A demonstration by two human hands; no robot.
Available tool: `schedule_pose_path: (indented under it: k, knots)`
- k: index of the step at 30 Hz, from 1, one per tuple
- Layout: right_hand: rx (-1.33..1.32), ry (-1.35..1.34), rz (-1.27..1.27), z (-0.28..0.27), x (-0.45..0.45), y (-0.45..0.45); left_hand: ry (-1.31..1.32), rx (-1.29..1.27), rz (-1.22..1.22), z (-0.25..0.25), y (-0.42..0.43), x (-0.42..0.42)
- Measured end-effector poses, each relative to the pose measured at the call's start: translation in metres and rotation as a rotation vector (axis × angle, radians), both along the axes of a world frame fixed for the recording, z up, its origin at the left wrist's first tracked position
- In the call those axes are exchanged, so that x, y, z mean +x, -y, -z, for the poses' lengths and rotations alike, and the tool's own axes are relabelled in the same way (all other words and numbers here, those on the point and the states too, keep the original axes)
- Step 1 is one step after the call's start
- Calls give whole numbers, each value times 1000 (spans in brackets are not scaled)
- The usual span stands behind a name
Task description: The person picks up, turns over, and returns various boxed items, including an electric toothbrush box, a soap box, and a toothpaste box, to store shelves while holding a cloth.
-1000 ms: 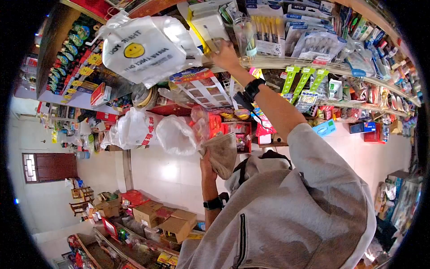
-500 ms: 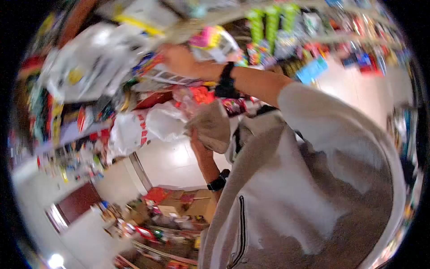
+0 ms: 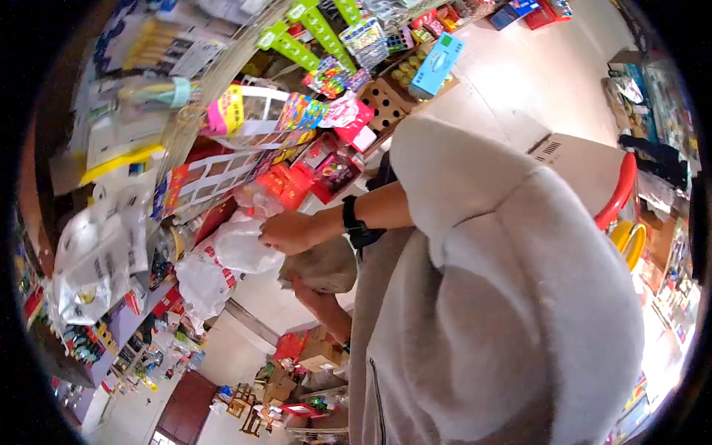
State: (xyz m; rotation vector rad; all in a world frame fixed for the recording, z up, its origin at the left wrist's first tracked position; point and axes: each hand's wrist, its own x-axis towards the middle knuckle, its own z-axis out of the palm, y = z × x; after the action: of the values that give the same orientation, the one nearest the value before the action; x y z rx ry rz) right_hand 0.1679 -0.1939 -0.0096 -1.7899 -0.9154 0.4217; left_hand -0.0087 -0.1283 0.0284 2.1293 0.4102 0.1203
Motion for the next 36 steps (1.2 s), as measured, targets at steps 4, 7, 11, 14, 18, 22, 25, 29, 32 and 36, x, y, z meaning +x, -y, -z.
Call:
schedule_pose_path:
  k: [4,7,11,14,18,22,25,29,32,36]
  knots:
    - [77,-24,-62,24,-8,5,-152,-784,-424,1,22,12]
    - [-2,-91,-123,27,-9,17,-205,-985,-685,13,32,6]
    - [33,-218,-190,24,-13,40,-230,-988,-853,13,46,-10]
    - [65,-262,-169,31,-22,62,-228,-1072,-817,18,70,-4]
    - [-26,-408,-166,33,-27,77,-175,-1152,-823,9,87,-13]
    - [49,-363,-82,19,-33,99,-202,-1124,-840,-11,115,-1]
    - [49,-317,-52,18,-45,101,-193,-1107,-839,-13,123,-14]
    - [73,-288,-28,5,-62,116,-135,-1159,-827,-2,116,-54]
    - [53,-209,-5,11,-88,122,-78,-1116,-916,-2,125,-86]
    - [29,-143,-65,7,-132,146,24,-1091,-1015,-5,159,-147]
